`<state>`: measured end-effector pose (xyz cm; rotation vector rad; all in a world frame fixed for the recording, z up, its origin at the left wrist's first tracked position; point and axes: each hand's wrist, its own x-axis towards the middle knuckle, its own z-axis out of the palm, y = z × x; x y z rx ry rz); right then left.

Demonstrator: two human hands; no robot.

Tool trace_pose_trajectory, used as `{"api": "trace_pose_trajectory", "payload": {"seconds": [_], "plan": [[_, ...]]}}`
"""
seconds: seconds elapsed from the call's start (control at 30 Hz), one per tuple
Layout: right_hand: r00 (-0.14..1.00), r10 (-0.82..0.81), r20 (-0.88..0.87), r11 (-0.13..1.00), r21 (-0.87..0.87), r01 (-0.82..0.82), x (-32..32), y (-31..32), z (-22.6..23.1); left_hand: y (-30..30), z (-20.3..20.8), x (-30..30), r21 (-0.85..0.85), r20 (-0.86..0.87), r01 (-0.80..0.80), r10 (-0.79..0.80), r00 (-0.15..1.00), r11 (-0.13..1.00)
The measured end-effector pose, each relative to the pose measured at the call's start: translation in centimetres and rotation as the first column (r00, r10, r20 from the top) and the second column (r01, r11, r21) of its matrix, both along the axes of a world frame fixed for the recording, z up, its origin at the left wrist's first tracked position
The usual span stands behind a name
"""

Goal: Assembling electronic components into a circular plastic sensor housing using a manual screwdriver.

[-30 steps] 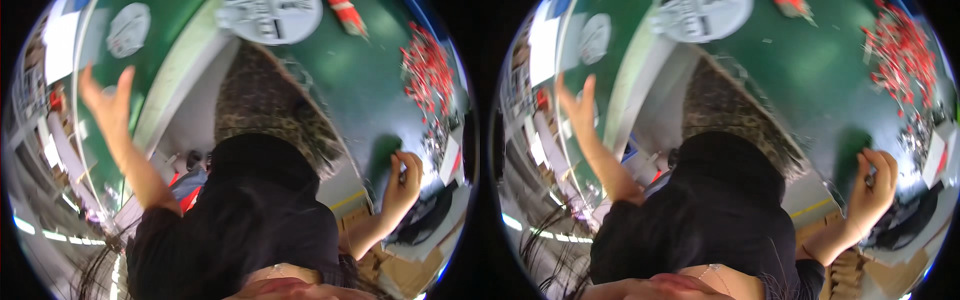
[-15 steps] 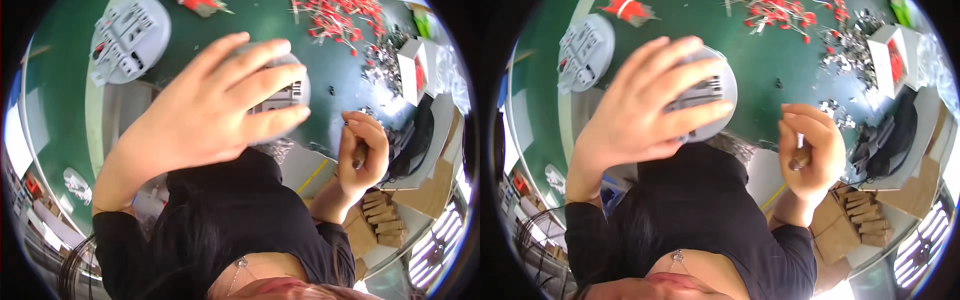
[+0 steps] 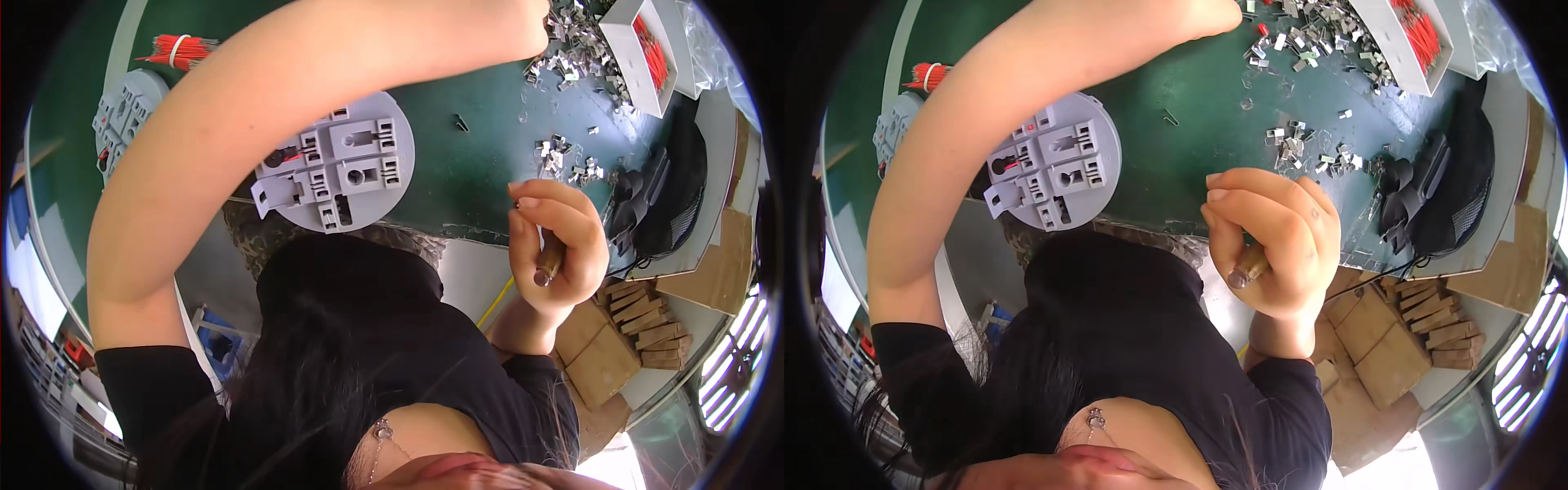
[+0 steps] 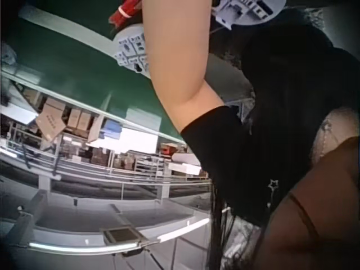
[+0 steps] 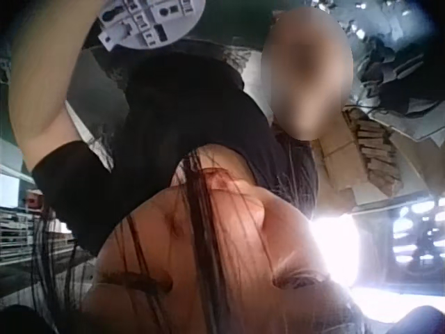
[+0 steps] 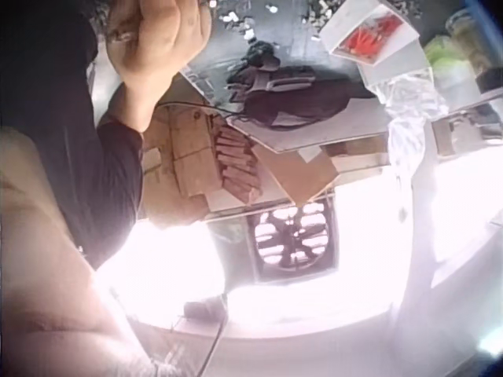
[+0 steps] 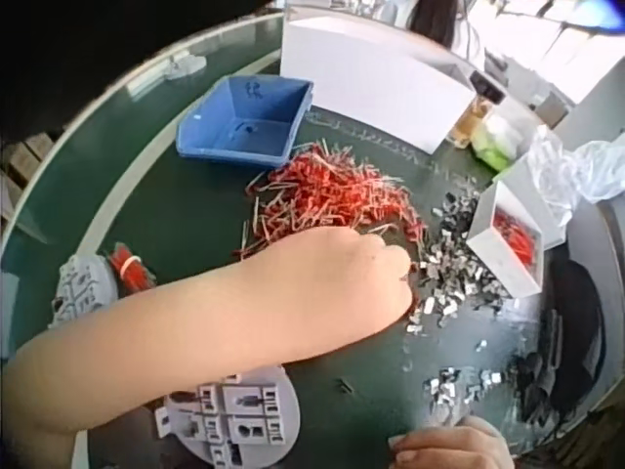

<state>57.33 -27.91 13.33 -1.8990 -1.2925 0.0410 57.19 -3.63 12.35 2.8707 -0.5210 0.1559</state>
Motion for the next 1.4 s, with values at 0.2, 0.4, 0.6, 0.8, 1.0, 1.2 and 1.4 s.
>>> {"api": "trace_pose_trajectory", "payload": {"seconds": [0.2,0.4,0.6,0.8,1.0,1.2,1.4], "plan": [[0.996,0.043,-0.077,0.998,0.039,-0.04,-0.8,0.9,0.3,1.7,2.5,-4.0,-0.229,0.409,0.019,0.079,0.909,0.973],[0.975,0.215,-0.057,0.955,-0.197,-0.222,-1.4,5.3,0.9,-1.8,5.1,-9.0,-0.638,-0.438,-0.728,0.659,0.611,0.251],[0.967,0.244,-0.071,0.94,-0.229,-0.254,-3.4,4.9,0.0,-2.6,0.2,-18.1,-0.664,-0.093,-0.491,0.589,0.803,0.564],[0.982,0.186,-0.038,0.975,-0.112,-0.19,-3.9,4.1,-1.0,-3.2,-0.7,-18.4,-0.601,-0.046,-0.531,0.637,0.769,0.597],[0.988,0.151,0.031,0.983,-0.108,-0.146,-3.2,3.4,-0.1,-3.6,-0.5,-17.5,-0.503,0.008,-0.541,0.629,0.777,0.674],[0.975,0.186,0.12,0.98,-0.093,-0.175,-2.2,4.0,0.0,-3.9,0.1,-17.4,-0.403,0.027,-0.579,0.642,0.766,0.708],[0.962,0.265,0.066,0.947,-0.204,-0.247,-1.6,5.3,1.8,-4.7,-0.2,-16.4,-0.467,-0.008,-0.634,0.714,0.7,0.617]]}}
